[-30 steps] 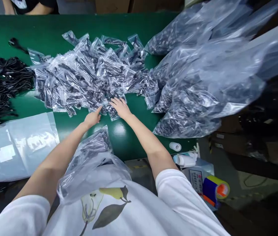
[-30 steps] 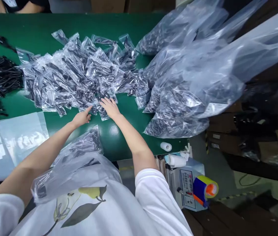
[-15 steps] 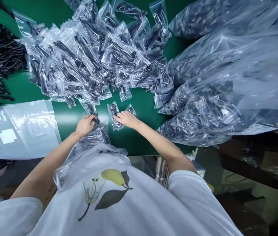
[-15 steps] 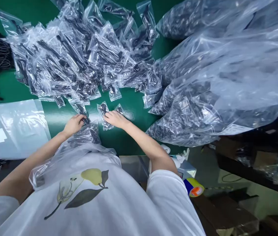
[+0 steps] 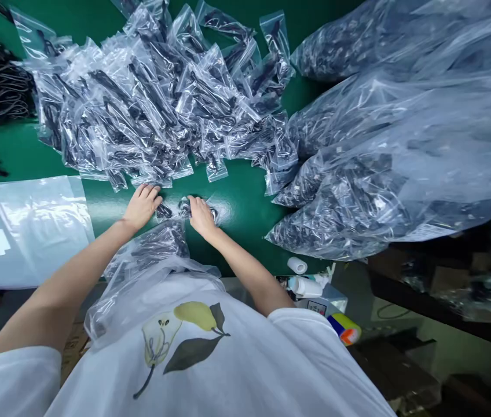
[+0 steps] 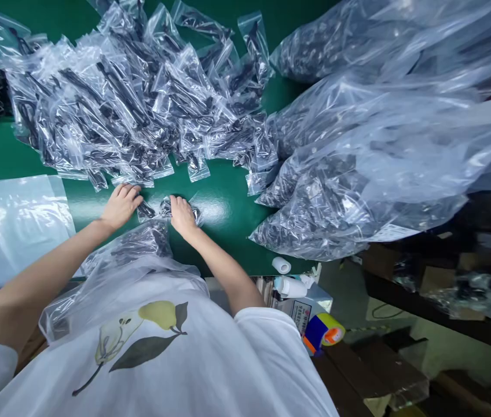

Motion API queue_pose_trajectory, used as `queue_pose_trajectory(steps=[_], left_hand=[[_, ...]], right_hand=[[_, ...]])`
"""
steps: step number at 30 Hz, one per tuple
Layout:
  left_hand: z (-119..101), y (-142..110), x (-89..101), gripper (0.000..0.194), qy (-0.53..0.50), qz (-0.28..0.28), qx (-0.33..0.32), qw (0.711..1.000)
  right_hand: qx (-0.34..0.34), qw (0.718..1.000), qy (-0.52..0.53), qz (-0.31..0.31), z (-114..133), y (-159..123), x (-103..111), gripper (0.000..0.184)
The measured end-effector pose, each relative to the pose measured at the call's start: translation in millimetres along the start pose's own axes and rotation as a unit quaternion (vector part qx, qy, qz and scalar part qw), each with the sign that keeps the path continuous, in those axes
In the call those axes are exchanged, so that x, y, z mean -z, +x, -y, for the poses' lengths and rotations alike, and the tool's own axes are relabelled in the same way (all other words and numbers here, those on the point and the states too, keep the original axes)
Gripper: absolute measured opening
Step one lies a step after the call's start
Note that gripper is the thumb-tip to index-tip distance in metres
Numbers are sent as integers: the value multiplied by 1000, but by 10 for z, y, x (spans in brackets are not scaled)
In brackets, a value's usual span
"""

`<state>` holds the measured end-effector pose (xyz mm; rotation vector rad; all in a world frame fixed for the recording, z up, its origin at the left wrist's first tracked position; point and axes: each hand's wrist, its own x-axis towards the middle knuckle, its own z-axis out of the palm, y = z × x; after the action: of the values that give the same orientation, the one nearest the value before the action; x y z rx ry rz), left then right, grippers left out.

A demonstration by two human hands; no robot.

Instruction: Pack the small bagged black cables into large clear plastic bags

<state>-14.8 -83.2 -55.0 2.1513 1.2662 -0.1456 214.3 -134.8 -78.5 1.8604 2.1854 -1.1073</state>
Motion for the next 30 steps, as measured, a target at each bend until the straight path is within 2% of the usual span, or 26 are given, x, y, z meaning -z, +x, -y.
queue_pose_trajectory(steps=[2,4,6,8,9,11,13,16,18,20,21,23,25,26,27,30], left_hand=[[-7,20,48,19,-2,35,-4,999],[-82,-23,64,15,0,51,44,998],[-204,-78,52,18,-35,29,131,990],[-346,-86,36,24,-123,-14,208,970],[-418,-63,33,29,-188,-34,227,955],[-556,34,49,41,-335,-54,221,914],[-684,171,93,48,-465,-48,190,863],[-864,366,185,42,-607,-42,191,770],[-976,455,246,38,-681,-42,224,696],[-1071,508,298,36,-729,-39,250,636],[-1110,521,320,35,-745,-35,259,614],[-1164,524,356,34,-768,-18,270,580],[-1190,491,384,34,-783,14,274,558],[-1195,463,395,35,-788,33,272,551],[-1197,429,404,36,-792,53,267,547],[-1202,326,415,43,-801,107,236,539]], right_hand=[[14,1000,-7,-1,-173,-13,183,45],[4,999,4,-33,-403,-42,443,38],[-14,996,27,-86,-643,-49,727,39],[-17,988,30,-153,-874,22,1003,43],[-15,982,21,-189,-987,100,1136,47],[-22,972,-10,-235,-1201,329,1391,54],[-56,971,-35,-229,-1371,593,1625,53],[-98,978,-34,-183,-1422,821,1871,33],[-91,977,32,-192,-1272,766,1898,18],[-86,961,185,-184,-1016,572,1796,14],[-87,943,283,-153,-874,449,1708,20],[-85,880,463,-58,-614,213,1506,31],[-66,824,563,8,-421,39,1337,36],[-50,815,578,16,-353,-20,1285,37],[-29,820,571,6,-303,-66,1260,36],[72,883,460,-51,-222,-175,1324,32]])
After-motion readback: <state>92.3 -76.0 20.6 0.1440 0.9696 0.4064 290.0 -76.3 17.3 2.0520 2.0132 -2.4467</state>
